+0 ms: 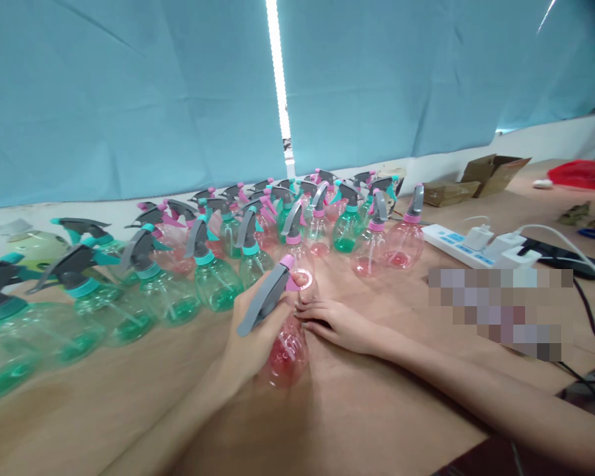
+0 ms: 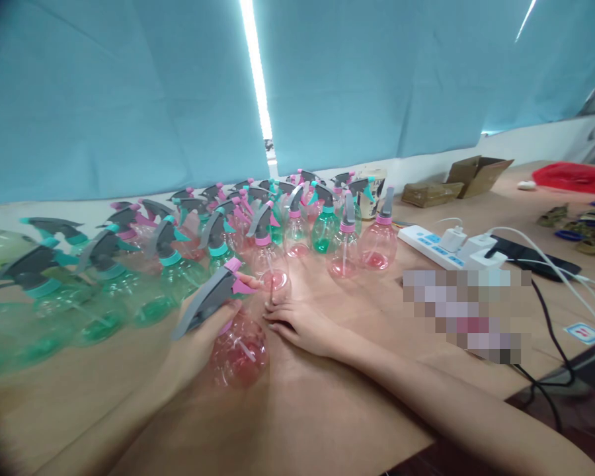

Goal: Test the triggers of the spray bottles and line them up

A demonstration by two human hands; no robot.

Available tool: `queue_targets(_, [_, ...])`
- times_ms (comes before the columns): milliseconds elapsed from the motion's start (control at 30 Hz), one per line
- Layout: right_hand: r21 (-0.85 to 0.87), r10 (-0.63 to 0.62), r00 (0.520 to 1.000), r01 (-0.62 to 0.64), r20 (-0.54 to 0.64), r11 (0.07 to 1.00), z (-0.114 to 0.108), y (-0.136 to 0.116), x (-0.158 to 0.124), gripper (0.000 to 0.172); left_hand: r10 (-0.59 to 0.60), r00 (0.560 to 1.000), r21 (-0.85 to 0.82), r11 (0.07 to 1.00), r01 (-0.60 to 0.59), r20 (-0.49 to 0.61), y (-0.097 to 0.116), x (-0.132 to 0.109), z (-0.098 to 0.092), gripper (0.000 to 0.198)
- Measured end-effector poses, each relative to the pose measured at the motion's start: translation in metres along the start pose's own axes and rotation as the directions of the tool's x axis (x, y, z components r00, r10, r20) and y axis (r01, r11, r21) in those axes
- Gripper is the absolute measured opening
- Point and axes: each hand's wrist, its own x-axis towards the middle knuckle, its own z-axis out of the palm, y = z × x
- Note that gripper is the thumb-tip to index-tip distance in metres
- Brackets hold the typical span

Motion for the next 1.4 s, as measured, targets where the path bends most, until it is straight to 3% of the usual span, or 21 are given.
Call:
queue_targets(967, [0.004,0.026,1.000,-0.026,0.005,1.000,0.0001,0.0004,-0.0016,0.029,-0.029,0.999,-0.026,0.999,0.029,-0.014,0.0050,0.0001,0.0014,0.005])
queue_targets(1267, [-0.006,0.031,1.000,-0.031,0.005,0.999,0.0005,0.0001,-0.0014,0.028,-0.065,0.997,-0.025,0.998,0.066,0.038,0.0007,-0.0007,-0.0027,0.001])
queue_targets(1400, [-0.007,0.023,1.000,-0.023,0.009,1.000,0.0006,-0.0003,-0.0012,0.029,-0.030,0.998,-0.050,0.998,0.033,0.058,0.0013,0.0000,-0.0027,0.010])
